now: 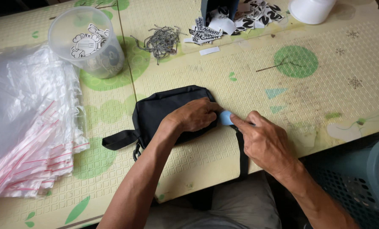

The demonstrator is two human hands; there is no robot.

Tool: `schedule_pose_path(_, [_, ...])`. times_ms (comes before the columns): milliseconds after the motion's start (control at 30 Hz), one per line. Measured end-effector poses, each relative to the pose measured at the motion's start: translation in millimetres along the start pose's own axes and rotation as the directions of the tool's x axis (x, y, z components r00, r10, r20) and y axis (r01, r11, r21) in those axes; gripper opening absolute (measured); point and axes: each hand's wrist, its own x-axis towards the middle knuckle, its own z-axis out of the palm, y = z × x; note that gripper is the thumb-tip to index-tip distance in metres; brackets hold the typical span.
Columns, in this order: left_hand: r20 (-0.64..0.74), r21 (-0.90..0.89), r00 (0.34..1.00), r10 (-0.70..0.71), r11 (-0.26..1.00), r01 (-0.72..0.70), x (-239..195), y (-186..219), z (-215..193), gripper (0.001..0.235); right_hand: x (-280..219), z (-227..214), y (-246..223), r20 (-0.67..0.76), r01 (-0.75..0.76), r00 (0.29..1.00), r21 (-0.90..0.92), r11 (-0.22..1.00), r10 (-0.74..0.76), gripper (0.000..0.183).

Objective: The person cleans a black shoulder bag with a blue brush, then places a sticker on it and smooths it down. They then attach a metal chain to the bag's strap.

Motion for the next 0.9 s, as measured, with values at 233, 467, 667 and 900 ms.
schedule_pose_path(233, [-0.025, 0.013, 0.999, -0.045, 0.999, 0.045, -18, 23, -6, 0.045, 4, -57, 3, 0.434, -0.156, 0.88, -0.114, 0.981, 0.191, 0.047])
schedule_pose_path(467, [-0.004, 0.096, 1.0, -0.007, 0.995, 0.007, -14, 22, -3, 0.049, 2, -19, -8, 0.139, 0.082, 0.987, 0.024, 0.996, -0.085, 0.052])
schedule_pose_path(667, [-0.057, 0.105, 0.998, 0.008, 0.995, -0.002, -16, 26, -1, 0.047, -2, -46, -5, 0.463, -0.093, 0.876, -0.108, 0.99, 0.133, 0.052])
schedule_pose_path(900, [-0.21, 0.239, 0.972, 0.106, 0.969, -0.054, -32, 37, 20, 0.033, -24, -54, 28, 0.498, -0.2, 0.852, 0.019, 0.98, 0.164, 0.045])
